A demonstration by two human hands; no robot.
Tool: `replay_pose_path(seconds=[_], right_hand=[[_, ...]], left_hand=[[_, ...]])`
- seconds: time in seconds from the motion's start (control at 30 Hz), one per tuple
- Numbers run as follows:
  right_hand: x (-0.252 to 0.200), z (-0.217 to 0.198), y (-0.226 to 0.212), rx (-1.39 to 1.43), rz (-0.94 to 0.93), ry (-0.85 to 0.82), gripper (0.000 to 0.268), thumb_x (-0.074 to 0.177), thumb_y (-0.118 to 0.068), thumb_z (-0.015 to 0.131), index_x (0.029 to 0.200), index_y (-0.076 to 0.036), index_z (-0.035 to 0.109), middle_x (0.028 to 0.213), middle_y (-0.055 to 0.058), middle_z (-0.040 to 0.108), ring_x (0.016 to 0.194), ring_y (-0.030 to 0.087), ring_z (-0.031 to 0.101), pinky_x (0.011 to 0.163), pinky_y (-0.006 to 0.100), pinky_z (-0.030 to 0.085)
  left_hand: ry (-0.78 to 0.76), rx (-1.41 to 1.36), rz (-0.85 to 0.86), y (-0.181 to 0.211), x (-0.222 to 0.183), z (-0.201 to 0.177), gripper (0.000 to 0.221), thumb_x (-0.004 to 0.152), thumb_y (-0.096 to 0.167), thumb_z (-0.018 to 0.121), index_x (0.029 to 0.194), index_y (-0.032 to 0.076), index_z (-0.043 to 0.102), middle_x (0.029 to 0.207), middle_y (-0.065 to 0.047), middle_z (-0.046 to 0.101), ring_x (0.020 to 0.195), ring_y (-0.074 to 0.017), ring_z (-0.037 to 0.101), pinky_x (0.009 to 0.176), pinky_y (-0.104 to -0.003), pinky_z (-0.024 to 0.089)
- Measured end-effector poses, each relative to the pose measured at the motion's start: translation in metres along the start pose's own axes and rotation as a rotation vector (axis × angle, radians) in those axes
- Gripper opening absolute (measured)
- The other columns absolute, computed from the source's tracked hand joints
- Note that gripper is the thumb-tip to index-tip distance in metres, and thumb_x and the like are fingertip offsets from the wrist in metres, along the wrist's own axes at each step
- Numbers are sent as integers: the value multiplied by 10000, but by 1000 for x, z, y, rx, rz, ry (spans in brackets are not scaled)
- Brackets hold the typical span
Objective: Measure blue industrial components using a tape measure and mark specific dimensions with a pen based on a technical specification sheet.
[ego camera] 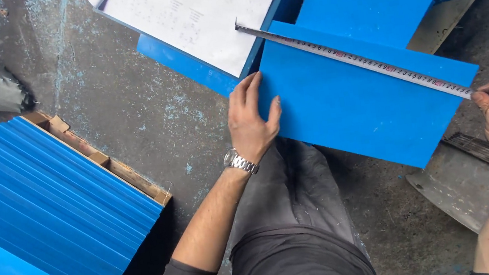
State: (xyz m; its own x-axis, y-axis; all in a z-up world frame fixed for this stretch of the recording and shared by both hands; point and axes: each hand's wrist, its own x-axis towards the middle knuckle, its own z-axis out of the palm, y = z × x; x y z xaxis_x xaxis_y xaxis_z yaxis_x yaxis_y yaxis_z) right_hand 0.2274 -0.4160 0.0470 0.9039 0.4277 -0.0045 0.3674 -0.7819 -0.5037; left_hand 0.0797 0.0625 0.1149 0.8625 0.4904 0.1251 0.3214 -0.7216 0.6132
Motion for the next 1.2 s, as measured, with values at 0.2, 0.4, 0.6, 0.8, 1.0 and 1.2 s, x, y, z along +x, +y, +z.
replay_pose_path(seconds=[0.2, 0.4, 0.6, 0.8, 1.0, 1.2], right_hand=[[27, -4, -36, 116, -24, -12, 172, 1162, 80, 779, 1189, 113, 613, 1355, 283, 646, 1262, 391, 650, 1014, 478, 542], [35, -8, -48, 123, 149, -35, 168, 1146, 45, 756, 1229, 92, 618, 1310, 234, 677, 1095, 297, 641, 894, 394, 514], [30, -1, -60, 50, 125, 6, 255, 1119, -152, 759, 1242, 33, 635, 1371, 232, 608, 1214, 331, 589, 990, 478, 514], [34, 21, -72, -81, -38, 138, 360, 1093, -257, 765, 1231, 64, 674, 1412, 267, 593, 1190, 348, 578, 920, 488, 529], [38, 30, -90, 12, 26, 115, 293, 1062, -176, 834, 1095, 72, 683, 1371, 278, 620, 1112, 325, 579, 895, 475, 513], [27, 25, -73, -31, 33, 96, 262, 1106, -96, 859, 1136, 92, 679, 1353, 288, 612, 1165, 350, 604, 903, 453, 536]], left_hand=[[-54, -20, 38, 1, 16, 13, 545, 853, 135, 728, 1359, 28, 558, 1359, -178, 560, 1129, -276, 599, 958, -372, 546], [-138, -49, 112, 8, 29, 22, 499, 872, 95, 712, 1347, 61, 564, 1411, -185, 526, 1169, -303, 584, 990, -394, 533], [-190, -24, 155, 13, 35, 22, 547, 861, 117, 708, 1382, 71, 547, 1458, -213, 463, 1249, -342, 546, 1021, -441, 473], [-160, 86, 280, 3, 40, 36, 583, 952, 235, 699, 1478, 117, 477, 1555, -150, 405, 1385, -282, 501, 1088, -406, 443], [-347, 190, 353, 2, 44, 54, 696, 1047, 461, 566, 1589, 91, 332, 1681, -100, 246, 1554, -236, 295, 1233, -411, 275], [-475, 266, 343, 12, 46, 57, 715, 1048, 569, 424, 1608, 145, 290, 1698, -62, 210, 1579, -249, 200, 1276, -467, 190]])
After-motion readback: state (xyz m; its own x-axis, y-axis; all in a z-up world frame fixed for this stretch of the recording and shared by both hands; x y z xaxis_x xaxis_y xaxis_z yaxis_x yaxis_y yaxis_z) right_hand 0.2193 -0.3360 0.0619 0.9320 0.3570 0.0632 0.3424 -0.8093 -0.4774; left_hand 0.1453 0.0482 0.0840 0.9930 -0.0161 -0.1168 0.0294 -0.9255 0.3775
